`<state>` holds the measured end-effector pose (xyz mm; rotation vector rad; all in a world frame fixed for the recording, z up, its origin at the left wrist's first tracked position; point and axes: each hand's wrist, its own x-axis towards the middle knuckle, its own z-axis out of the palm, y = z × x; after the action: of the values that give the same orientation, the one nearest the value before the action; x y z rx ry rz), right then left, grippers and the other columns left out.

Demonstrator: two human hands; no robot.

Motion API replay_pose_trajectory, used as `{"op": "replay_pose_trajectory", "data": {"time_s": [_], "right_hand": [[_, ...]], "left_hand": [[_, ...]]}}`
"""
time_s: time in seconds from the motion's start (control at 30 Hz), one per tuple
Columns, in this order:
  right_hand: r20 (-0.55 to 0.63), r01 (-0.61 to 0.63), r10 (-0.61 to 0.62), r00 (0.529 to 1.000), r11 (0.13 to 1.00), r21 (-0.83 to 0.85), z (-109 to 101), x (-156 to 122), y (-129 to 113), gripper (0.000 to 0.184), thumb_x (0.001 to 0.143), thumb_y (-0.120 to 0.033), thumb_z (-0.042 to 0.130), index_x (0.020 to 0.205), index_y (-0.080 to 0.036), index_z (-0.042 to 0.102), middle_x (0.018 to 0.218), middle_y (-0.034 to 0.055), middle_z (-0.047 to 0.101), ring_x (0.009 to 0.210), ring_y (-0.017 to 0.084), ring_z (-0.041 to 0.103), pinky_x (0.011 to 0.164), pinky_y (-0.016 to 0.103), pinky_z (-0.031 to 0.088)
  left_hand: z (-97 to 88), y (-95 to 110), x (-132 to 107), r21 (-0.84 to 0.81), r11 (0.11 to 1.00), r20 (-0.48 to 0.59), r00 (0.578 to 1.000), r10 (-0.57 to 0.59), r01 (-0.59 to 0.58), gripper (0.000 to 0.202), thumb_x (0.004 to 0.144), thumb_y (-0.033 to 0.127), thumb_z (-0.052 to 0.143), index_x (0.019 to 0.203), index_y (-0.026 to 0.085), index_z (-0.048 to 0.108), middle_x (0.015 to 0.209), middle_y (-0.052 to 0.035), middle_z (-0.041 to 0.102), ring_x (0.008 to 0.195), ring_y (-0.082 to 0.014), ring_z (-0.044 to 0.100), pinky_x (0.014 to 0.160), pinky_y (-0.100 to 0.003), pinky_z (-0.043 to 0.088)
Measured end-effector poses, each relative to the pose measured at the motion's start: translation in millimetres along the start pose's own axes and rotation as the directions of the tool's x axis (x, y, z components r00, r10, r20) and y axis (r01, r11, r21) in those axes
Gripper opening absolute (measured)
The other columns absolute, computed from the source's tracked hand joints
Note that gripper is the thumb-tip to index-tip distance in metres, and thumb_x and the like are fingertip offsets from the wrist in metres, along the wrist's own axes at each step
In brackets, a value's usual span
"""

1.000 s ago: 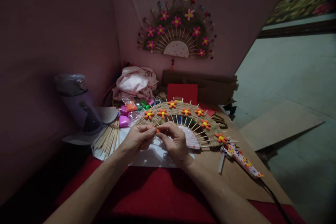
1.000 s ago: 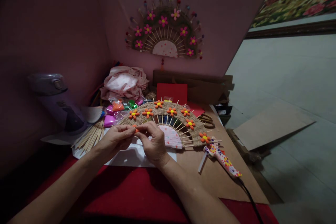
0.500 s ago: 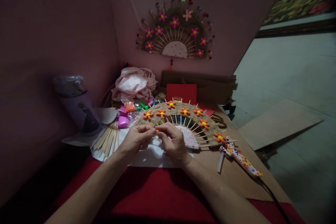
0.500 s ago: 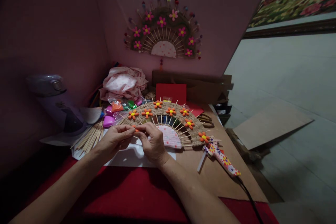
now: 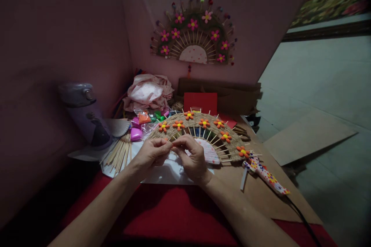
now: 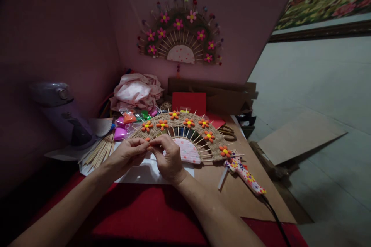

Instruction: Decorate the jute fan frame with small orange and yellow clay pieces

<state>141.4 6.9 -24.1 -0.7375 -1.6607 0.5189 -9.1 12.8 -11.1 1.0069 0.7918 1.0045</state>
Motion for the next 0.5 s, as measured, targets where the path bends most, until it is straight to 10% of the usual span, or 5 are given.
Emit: {"op": "replay_pose_trajectory", "data": {"time_s": [0.5], "right_hand": [[0.007, -0.006, 0.006, 1.000, 1.000, -0.014, -0.3, -1.2, 1.1, 0.005, 0.083, -0.021, 0.059, 0.086, -0.021, 0.063, 0.079, 0.0029, 0.058, 0.071, 0.015, 0.054, 0.064, 0.028, 0.044]], "left_hand": [[1.3, 1.7, -1.0, 0.016, 0.999, -0.028, 0.999, 0.028, -0.028, 0.032, 0.065, 0.039, 0.075, 0.061, 0.012, 0.058, 0.044, 0.0067, 0.037, 0.038, -0.0022, 0.025, 0.039, -0.019, 0.014]]}}
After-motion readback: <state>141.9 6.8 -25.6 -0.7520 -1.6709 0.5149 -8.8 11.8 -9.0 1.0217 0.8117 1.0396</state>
